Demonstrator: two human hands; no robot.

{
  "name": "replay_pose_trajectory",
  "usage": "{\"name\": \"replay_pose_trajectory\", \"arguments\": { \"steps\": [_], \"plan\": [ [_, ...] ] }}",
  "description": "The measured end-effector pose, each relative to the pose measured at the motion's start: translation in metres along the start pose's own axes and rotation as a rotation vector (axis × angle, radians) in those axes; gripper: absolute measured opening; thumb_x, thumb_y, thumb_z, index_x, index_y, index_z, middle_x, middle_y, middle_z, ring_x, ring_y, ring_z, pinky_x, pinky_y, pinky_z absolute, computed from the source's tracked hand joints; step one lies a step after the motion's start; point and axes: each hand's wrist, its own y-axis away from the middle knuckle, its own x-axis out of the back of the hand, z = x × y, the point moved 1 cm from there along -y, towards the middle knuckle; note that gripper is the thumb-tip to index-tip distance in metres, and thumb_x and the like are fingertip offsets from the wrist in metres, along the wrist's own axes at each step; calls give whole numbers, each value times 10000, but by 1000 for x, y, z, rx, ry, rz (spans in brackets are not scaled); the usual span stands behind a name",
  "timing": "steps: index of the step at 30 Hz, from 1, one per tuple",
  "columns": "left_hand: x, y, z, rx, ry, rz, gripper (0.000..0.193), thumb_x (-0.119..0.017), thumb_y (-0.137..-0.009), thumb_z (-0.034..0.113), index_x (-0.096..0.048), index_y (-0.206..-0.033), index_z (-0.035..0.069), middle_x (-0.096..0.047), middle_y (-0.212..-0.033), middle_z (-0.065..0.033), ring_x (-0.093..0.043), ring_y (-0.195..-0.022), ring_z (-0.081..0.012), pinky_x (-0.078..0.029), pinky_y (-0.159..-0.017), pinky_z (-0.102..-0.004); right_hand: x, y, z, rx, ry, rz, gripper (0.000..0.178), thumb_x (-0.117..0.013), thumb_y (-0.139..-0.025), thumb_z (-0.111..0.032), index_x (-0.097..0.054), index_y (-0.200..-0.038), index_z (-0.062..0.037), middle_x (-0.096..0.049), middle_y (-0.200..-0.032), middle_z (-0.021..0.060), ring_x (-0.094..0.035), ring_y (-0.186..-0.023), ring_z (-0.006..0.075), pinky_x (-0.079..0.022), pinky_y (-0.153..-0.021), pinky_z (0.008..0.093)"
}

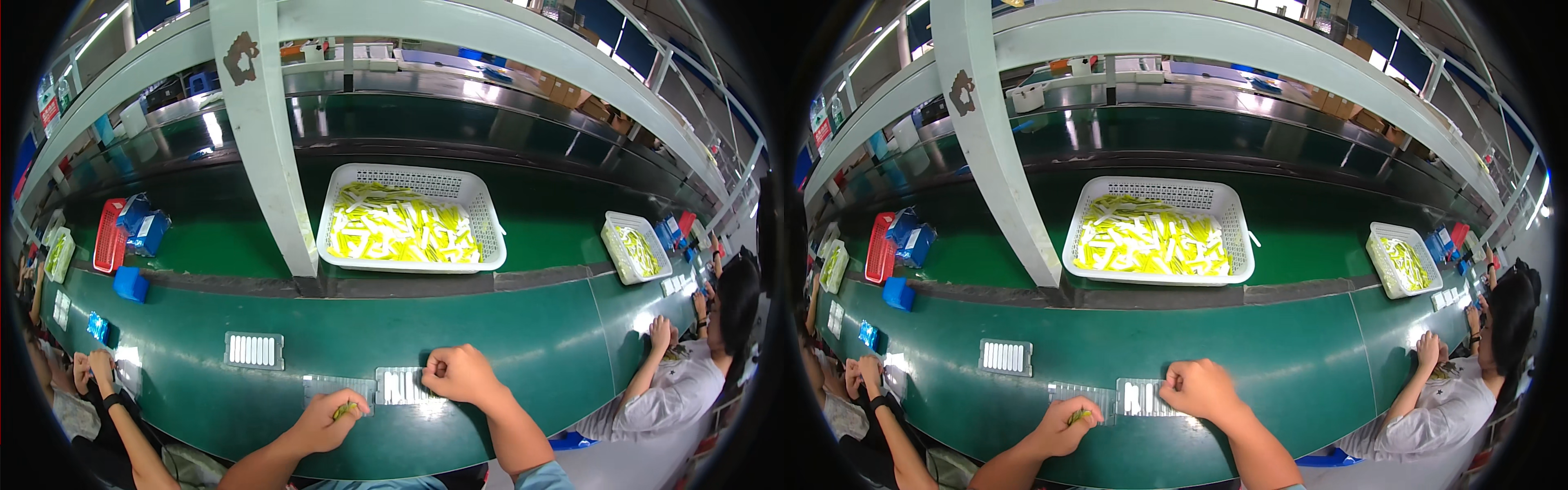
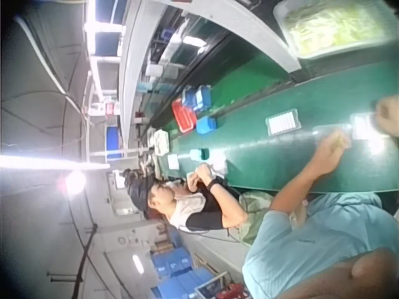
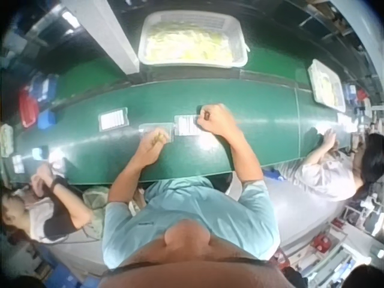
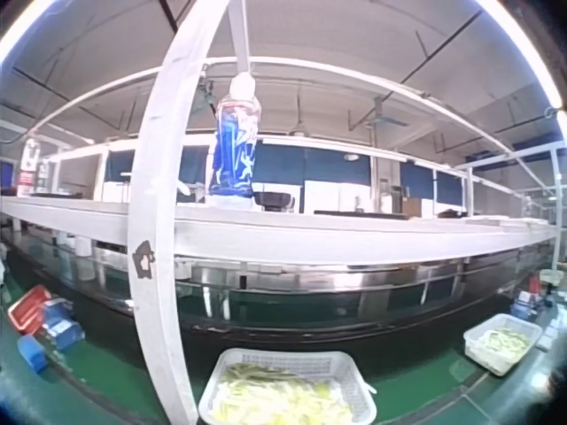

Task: The person takes strips from a basket and inserts them into slots on plastic trays by hand.

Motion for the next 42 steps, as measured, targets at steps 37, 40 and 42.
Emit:
{"name": "replay_pose_trajectory", "arguments": {
  "steps": [37,40,42],
  "plan": [
    [-23,-32,14,-525,-1216,-18,285,-692,-908,346,-715,-1131,170,-604,-602,9,-615,-485,-205,-473,-439,-339,-3,-7,20,98,-923,-205,106,-722,-924,-39,-641,-986,-10,-633,-761,-3,-545,-586,27,-417,-511,213],
    [-21,-30,16,-515,-1241,-6,304,-699,-902,349,-716,-1150,174,-586,-593,19,-603,-475,-191,-468,-436,-330,-8,-6,11,183,-706,-174,96,-747,-902,-67,-718,-973,-8,-680,-749,26,-603,-591,67,-470,-537,238],
    [-22,-30,16,-527,-1270,-4,315,-702,-898,351,-718,-1160,176,-575,-587,24,-598,-471,-182,-465,-434,-326,-9,-6,2,297,-472,-64,47,-802,-829,-67,-794,-874,-53,-740,-784,65,-634,-592,125,-509,-560,269]
  ]
}}
